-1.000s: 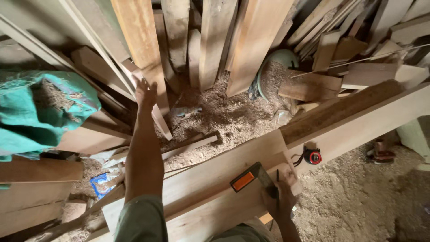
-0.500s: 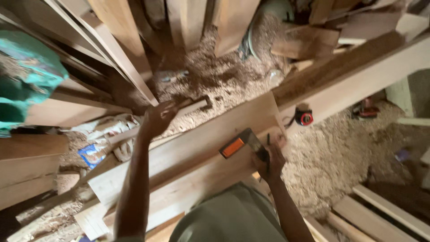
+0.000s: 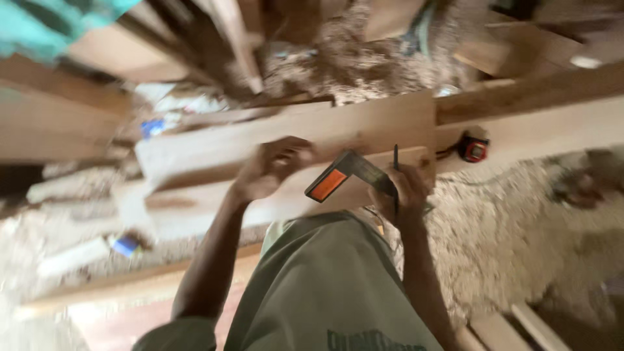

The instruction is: The person uses a try square and pencil to mark straight lines on several wooden planks. They repeatedly position the square, draw lines, and move to the next plank, preparing the wood for cutting.

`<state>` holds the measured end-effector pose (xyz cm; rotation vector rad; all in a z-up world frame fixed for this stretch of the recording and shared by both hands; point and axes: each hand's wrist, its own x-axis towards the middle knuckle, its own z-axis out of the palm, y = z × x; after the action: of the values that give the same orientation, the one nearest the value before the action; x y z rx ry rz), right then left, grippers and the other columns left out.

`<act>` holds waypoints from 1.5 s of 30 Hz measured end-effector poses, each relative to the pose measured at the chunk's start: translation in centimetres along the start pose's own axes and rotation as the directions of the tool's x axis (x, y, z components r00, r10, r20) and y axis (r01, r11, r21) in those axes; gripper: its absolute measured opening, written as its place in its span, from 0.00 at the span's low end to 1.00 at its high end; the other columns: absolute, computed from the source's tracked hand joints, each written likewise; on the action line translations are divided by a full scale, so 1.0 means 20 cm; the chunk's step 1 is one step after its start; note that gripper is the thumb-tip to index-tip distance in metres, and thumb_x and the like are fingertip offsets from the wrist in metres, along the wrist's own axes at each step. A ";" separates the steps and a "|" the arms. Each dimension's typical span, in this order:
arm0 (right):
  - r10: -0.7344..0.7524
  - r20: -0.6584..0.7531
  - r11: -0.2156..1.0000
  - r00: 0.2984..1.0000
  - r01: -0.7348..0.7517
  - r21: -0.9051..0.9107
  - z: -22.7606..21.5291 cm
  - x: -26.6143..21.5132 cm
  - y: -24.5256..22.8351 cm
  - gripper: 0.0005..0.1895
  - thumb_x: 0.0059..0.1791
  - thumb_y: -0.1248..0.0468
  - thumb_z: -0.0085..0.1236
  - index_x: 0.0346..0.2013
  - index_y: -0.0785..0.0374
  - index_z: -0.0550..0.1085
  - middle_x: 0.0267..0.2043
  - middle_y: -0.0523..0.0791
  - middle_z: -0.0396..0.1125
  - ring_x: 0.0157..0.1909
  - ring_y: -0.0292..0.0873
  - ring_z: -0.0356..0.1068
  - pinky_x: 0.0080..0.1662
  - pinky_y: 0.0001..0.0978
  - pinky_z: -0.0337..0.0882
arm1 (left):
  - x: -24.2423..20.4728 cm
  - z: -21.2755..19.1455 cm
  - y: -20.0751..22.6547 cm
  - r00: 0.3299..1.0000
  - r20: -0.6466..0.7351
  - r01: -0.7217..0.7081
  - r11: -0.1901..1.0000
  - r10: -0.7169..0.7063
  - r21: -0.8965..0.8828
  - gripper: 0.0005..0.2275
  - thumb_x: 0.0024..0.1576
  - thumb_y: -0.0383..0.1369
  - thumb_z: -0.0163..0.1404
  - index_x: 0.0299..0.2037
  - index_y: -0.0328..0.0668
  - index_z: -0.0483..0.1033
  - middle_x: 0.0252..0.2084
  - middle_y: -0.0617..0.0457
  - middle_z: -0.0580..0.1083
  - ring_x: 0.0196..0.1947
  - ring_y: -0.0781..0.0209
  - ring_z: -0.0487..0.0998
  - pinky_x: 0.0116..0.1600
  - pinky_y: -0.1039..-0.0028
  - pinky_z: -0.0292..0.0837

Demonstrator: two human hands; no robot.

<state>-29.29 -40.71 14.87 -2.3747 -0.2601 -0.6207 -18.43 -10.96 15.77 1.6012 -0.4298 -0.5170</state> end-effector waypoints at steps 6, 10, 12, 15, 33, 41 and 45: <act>-0.275 0.217 0.955 0.937 0.293 -0.056 -0.14 0.16 -0.08 0.20 0.46 0.59 0.68 0.47 0.66 0.75 0.44 0.50 0.73 0.46 0.54 0.73 0.50 0.49 0.70 | -0.11 0.49 0.05 0.757 0.331 0.650 0.700 -0.563 -0.296 0.18 0.61 0.46 0.49 0.34 0.35 0.76 0.25 0.49 0.76 0.25 0.58 0.78 0.33 0.68 0.80; -0.300 0.096 0.918 0.949 0.314 -0.241 -0.29 0.16 -0.02 0.28 0.51 0.52 0.62 0.57 0.71 0.71 0.52 0.57 0.71 0.55 0.60 0.66 0.55 0.54 0.64 | -0.26 0.74 0.05 0.954 -0.093 0.191 0.817 -0.285 -0.543 0.10 0.61 0.36 0.58 0.39 0.38 0.72 0.28 0.56 0.68 0.27 0.64 0.67 0.31 0.70 0.62; -0.247 -0.035 0.947 0.968 0.234 -0.220 -0.39 0.10 0.06 0.22 0.57 0.54 0.53 0.57 0.69 0.69 0.54 0.56 0.69 0.59 0.58 0.65 0.58 0.54 0.64 | -0.30 0.75 0.04 0.979 -0.199 -0.075 0.983 0.041 -0.168 0.10 0.64 0.34 0.58 0.38 0.35 0.73 0.31 0.53 0.68 0.29 0.62 0.68 0.34 0.68 0.65; 0.014 -0.134 0.996 0.991 -0.026 -0.088 -0.47 -0.05 0.21 0.14 0.63 0.58 0.42 0.52 0.63 0.72 0.48 0.48 0.68 0.54 0.48 0.64 0.56 0.50 0.66 | -0.31 0.76 0.03 0.967 -0.249 0.103 0.973 -0.049 0.208 0.15 0.51 0.29 0.59 0.47 0.34 0.74 0.25 0.46 0.69 0.24 0.53 0.68 0.31 0.64 0.65; 0.519 0.691 0.310 0.503 -0.864 0.396 -0.28 -0.75 0.26 0.17 0.54 0.54 0.55 0.44 0.64 0.79 0.18 0.36 0.55 0.18 0.29 0.50 0.21 0.24 0.49 | -0.37 1.37 -0.07 0.977 -0.210 0.132 0.886 -0.040 0.444 0.15 0.58 0.40 0.57 0.54 0.49 0.76 0.46 0.48 0.80 0.40 0.52 0.83 0.42 0.63 0.81; 0.495 0.685 0.402 0.534 -0.840 0.365 -0.25 -0.67 0.21 0.14 0.54 0.56 0.55 0.42 0.65 0.78 0.18 0.35 0.55 0.17 0.29 0.49 0.22 0.25 0.46 | -0.40 1.31 -0.24 0.968 -0.239 0.065 0.844 0.076 0.533 0.21 0.48 0.40 0.63 0.52 0.48 0.76 0.40 0.47 0.81 0.38 0.46 0.83 0.42 0.58 0.79; 0.510 0.669 0.384 0.541 -0.839 0.386 -0.15 -0.69 0.18 0.13 0.55 0.57 0.55 0.39 0.66 0.75 0.19 0.36 0.54 0.18 0.29 0.49 0.23 0.26 0.46 | -0.45 1.24 -0.33 0.961 -0.263 0.051 0.875 0.088 0.481 0.19 0.49 0.39 0.61 0.51 0.47 0.77 0.39 0.48 0.82 0.37 0.47 0.84 0.43 0.58 0.81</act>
<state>-41.05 -45.65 8.02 -1.5853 0.3202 0.4336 -40.00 -25.77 8.40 2.1191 -0.3781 -0.1615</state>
